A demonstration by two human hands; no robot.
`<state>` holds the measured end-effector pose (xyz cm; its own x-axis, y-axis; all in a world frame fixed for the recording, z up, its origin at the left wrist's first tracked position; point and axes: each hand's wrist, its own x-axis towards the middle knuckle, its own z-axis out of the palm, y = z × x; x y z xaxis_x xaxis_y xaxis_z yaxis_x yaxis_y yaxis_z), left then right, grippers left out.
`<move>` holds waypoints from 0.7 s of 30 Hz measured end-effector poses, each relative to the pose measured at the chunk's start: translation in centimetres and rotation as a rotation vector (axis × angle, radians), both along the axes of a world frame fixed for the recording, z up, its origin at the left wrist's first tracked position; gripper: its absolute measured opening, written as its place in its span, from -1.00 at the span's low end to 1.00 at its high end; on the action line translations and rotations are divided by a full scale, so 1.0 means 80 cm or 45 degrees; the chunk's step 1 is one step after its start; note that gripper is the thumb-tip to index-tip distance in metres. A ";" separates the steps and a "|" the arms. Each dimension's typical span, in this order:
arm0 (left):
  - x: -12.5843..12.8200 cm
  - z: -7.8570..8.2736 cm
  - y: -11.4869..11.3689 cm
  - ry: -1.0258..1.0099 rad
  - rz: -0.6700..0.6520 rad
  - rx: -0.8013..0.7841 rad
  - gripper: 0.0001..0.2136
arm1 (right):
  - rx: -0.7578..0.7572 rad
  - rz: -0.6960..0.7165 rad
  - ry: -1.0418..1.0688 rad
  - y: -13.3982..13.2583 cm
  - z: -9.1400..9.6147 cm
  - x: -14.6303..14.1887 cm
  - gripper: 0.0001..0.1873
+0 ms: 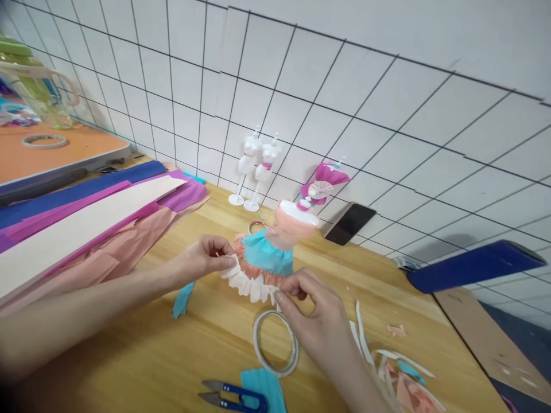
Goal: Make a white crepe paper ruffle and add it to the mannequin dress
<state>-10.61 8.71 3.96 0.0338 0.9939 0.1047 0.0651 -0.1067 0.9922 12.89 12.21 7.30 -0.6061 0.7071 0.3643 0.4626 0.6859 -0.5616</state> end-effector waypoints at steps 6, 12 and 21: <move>0.011 0.009 0.012 -0.070 0.117 0.045 -0.87 | 0.002 -0.069 0.046 0.012 -0.001 0.002 -0.85; 0.013 0.009 0.014 -0.069 0.188 0.012 -0.85 | -0.074 -0.081 0.118 0.022 -0.009 0.003 -0.85; 0.019 0.016 0.002 -0.062 0.197 -0.060 -0.85 | -0.175 -0.071 0.104 0.021 -0.004 0.006 -0.85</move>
<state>-9.06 8.86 5.21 -0.1237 0.9908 0.0553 0.0285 -0.0522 0.9982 13.41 13.92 7.01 -0.5364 0.7855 0.3087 0.4468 0.5746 -0.6857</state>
